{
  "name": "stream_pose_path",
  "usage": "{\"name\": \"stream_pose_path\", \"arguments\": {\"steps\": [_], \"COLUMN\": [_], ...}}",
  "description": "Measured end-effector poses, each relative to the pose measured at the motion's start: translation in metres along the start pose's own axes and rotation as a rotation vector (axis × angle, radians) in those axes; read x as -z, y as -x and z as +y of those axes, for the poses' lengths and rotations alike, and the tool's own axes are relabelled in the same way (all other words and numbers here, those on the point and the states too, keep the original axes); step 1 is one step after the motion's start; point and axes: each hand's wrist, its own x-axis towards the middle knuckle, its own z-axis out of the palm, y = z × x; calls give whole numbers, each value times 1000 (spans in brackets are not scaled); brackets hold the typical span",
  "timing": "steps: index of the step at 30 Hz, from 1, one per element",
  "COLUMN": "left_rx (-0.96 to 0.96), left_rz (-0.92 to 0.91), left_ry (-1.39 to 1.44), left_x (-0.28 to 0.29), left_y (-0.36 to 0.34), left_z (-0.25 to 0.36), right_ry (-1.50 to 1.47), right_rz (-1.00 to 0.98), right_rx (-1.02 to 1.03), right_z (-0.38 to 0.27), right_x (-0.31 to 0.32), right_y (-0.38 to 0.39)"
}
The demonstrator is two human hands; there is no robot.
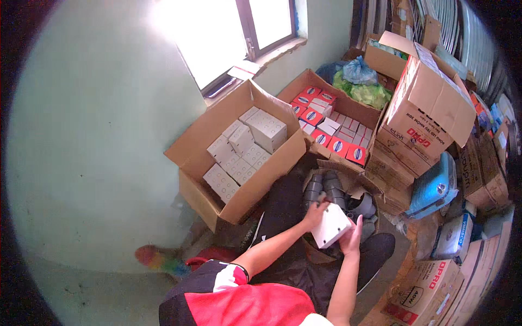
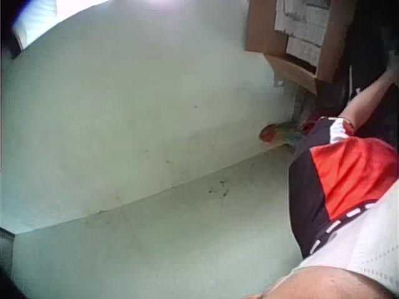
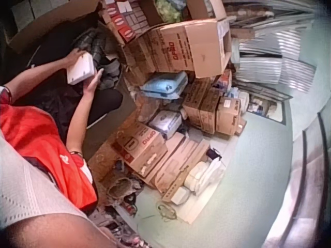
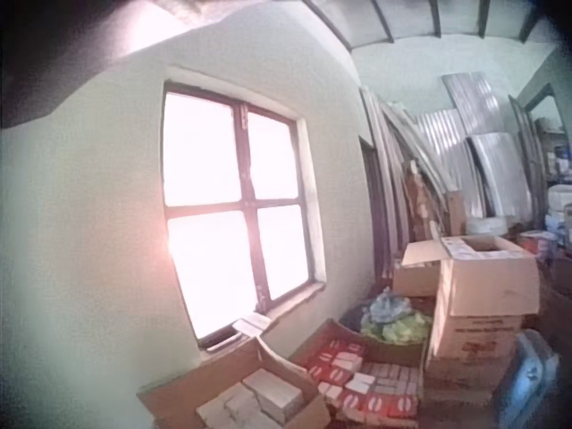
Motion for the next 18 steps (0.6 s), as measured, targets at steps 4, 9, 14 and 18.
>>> {"name": "stream_pose_path", "arguments": {"steps": [4,9,14,18], "left_rx": [-53,-148,-504,-781], "left_rz": [281,333,232,-163], "left_ry": [-52,-324,-255,-428], "left_x": [10,8,7,1], "left_y": [-3,8,30,54], "left_z": [3,16,38,46], "right_ry": [284,542,1136,1480], "right_rz": [-14,148,350,164], "right_rx": [145,251,372,305], "right_z": [6,23,24,28], "right_x": [-10,-13,-11,-17], "right_y": [8,-4,-7,-8]}}
